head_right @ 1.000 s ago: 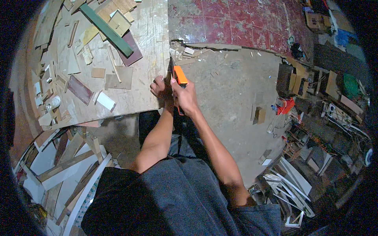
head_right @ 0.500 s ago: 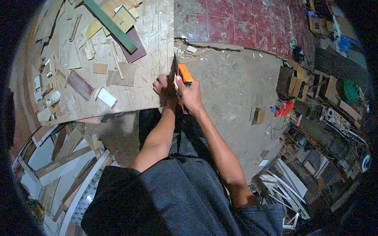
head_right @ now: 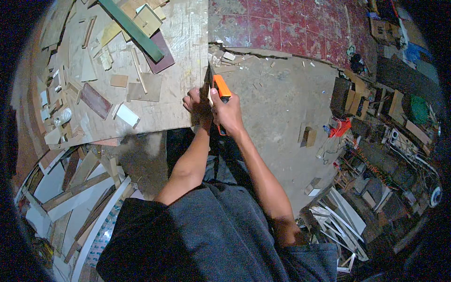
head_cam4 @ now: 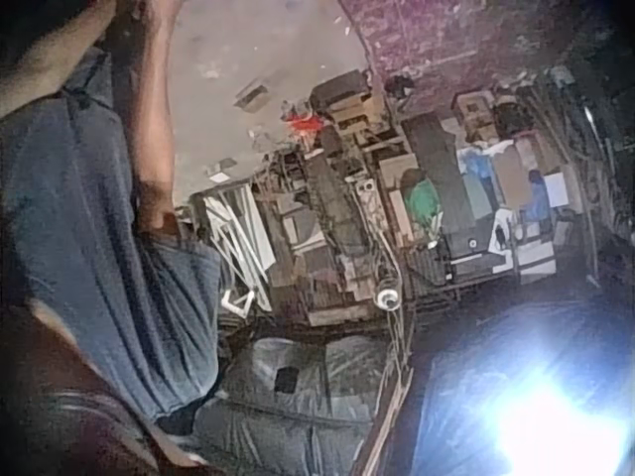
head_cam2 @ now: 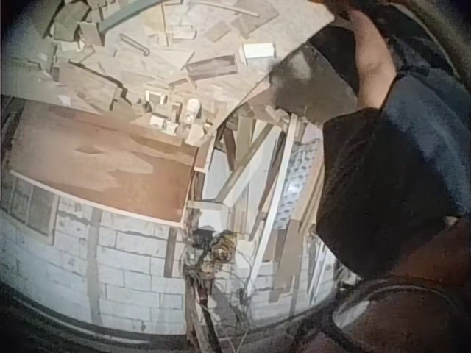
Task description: Sawing a small piece of wood using a hand saw.
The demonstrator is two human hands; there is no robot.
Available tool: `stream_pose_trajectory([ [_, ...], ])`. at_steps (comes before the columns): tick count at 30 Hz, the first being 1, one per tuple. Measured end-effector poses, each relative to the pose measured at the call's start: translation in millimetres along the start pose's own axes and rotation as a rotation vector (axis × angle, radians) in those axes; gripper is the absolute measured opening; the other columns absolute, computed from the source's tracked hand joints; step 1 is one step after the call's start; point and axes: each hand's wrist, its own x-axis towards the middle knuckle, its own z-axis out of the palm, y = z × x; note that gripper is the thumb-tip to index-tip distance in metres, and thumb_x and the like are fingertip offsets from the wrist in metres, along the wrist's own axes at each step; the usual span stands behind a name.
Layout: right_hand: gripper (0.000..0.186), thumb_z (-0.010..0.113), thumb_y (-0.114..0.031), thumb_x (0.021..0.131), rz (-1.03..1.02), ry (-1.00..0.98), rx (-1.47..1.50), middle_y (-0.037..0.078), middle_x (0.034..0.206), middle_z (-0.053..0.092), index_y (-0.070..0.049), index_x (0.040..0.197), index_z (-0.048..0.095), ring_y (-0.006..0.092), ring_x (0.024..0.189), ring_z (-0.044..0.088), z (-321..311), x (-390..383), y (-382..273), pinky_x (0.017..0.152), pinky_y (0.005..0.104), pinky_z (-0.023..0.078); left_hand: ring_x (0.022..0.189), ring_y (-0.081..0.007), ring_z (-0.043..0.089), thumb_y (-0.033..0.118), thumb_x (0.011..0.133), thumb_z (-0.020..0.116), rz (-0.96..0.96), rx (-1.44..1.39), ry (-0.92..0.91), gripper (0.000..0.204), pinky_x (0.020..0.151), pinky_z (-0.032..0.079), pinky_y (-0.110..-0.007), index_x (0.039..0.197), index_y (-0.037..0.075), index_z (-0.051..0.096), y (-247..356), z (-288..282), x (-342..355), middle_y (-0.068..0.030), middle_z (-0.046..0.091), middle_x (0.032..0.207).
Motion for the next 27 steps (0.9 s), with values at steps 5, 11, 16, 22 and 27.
stream_pose_trajectory([
  [5, 0.037, 0.062, -0.033, 0.103, -0.06, -0.014, -0.049, -0.002, 0.057, 0.045, -0.008, 0.078, 0.051, 0.0086, 0.042, 0.039, -0.3, 3.3, 0.1, 0.039, 0.0292, 0.032, 0.095, -0.0335, 0.052, 0.016, 0.089, 0.062, 0.122, 0.049, -0.076, 0.012, 0.085, 0.035, -0.046, 0.1, 0.013, 0.062, -4.9, -2.3, 2.3, -0.0083, 0.064, 0.093],
  [11, 0.035, 0.062, -0.033, 0.102, 0.011, -0.069, -0.032, -0.002, 0.06, 0.051, -0.005, 0.082, 0.057, 0.0085, 0.045, 0.044, -12.7, 13.3, -6.9, 0.042, 0.0292, 0.034, 0.093, -0.0329, 0.052, 0.018, 0.09, 0.062, 0.092, 0.114, -0.089, 0.012, 0.082, 0.035, -0.045, 0.101, 0.014, 0.063, -2.1, 2.2, 3.2, -0.0074, 0.062, 0.091],
  [16, 0.032, 0.063, -0.03, 0.102, -0.021, -0.01, -0.029, -0.001, 0.061, 0.052, -0.003, 0.086, 0.059, 0.0087, 0.046, 0.046, -2.4, 19.8, 27.4, 0.042, 0.0297, 0.035, 0.1, -0.0327, 0.052, 0.039, 0.089, 0.065, -0.092, 0.084, -0.242, 0.031, 0.091, 0.035, -0.047, 0.104, 0.013, 0.061, -1.0, 5.1, 5.5, -0.0069, 0.063, 0.104],
  [22, 0.026, 0.064, -0.027, 0.102, -0.008, -0.04, 0.03, -0.002, 0.064, 0.054, -0.002, 0.093, 0.062, 0.0072, 0.051, 0.048, 1.0, 28.1, 23.7, 0.045, 0.0282, 0.037, 0.084, -0.0326, 0.053, 0.047, 0.091, 0.063, 0.015, 0.196, -0.062, 0.034, 0.078, 0.037, -0.045, 0.09, 0.014, 0.063, -4.4, 7.1, 5.1, -0.0079, 0.06, 0.084],
  [27, 0.028, 0.064, -0.029, 0.102, -0.036, -0.038, 0.084, -0.003, 0.066, 0.053, -0.003, 0.091, 0.06, 0.0072, 0.051, 0.047, -4.0, 18.8, 33.5, 0.045, 0.0278, 0.036, 0.089, -0.0329, 0.052, 0.043, 0.091, 0.063, -0.028, 0.056, -0.036, 0.029, 0.082, 0.036, -0.044, 0.088, 0.014, 0.062, 5.2, 8.2, 1.3, -0.0077, 0.063, 0.085],
])
